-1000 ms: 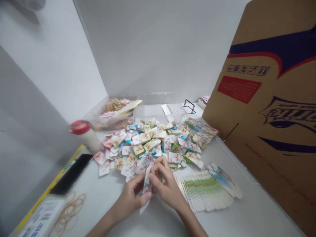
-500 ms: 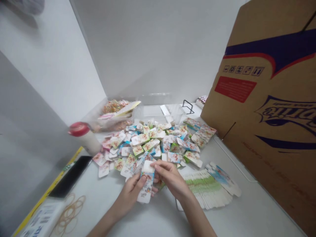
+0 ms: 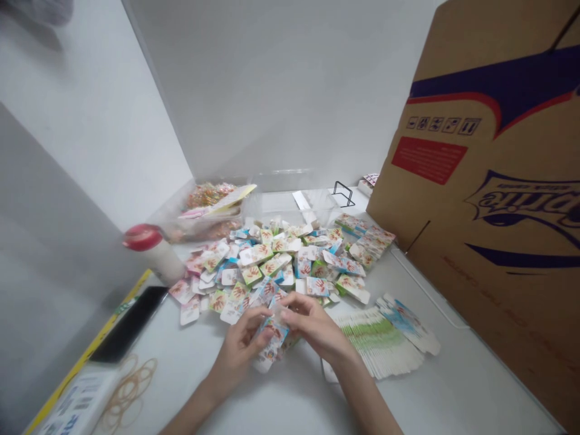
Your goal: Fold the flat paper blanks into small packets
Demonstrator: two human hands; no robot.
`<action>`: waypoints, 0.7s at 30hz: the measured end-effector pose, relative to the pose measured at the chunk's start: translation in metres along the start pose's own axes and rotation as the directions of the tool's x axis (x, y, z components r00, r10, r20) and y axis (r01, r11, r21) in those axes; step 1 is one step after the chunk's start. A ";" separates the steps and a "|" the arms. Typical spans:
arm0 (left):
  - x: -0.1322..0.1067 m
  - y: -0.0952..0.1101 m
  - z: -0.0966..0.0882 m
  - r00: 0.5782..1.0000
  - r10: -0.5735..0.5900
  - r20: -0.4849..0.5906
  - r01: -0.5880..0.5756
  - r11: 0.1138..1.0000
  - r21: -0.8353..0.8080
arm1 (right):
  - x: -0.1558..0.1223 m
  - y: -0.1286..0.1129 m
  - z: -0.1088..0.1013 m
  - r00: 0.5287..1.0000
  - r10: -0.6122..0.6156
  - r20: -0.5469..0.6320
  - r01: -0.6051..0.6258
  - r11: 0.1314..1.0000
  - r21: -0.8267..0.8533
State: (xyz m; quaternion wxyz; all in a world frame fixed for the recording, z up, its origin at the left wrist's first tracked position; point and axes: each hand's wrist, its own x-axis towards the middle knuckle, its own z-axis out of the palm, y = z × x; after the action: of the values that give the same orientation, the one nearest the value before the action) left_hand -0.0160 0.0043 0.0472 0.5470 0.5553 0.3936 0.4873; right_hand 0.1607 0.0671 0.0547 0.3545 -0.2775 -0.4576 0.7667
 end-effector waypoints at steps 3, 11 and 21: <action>-0.001 -0.002 -0.002 0.999 0.025 -0.031 -0.023 0.997 0.078 | 0.000 0.002 0.000 0.997 -0.069 0.018 0.070 0.996 -0.062; -0.003 -0.012 -0.002 0.991 0.111 -0.078 -0.086 0.960 0.265 | -0.001 0.001 0.009 0.982 -0.186 -0.035 0.175 0.964 -0.202; -0.005 -0.013 -0.001 0.987 0.087 -0.133 -0.052 0.967 0.248 | -0.003 -0.006 0.011 0.962 -0.271 0.040 0.270 0.914 -0.303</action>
State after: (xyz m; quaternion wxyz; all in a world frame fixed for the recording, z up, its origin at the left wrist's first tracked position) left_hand -0.0168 0.0009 0.0333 0.4276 0.5953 0.4688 0.4929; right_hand 0.1559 0.0610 0.0651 0.4107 -0.2641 -0.6041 0.6298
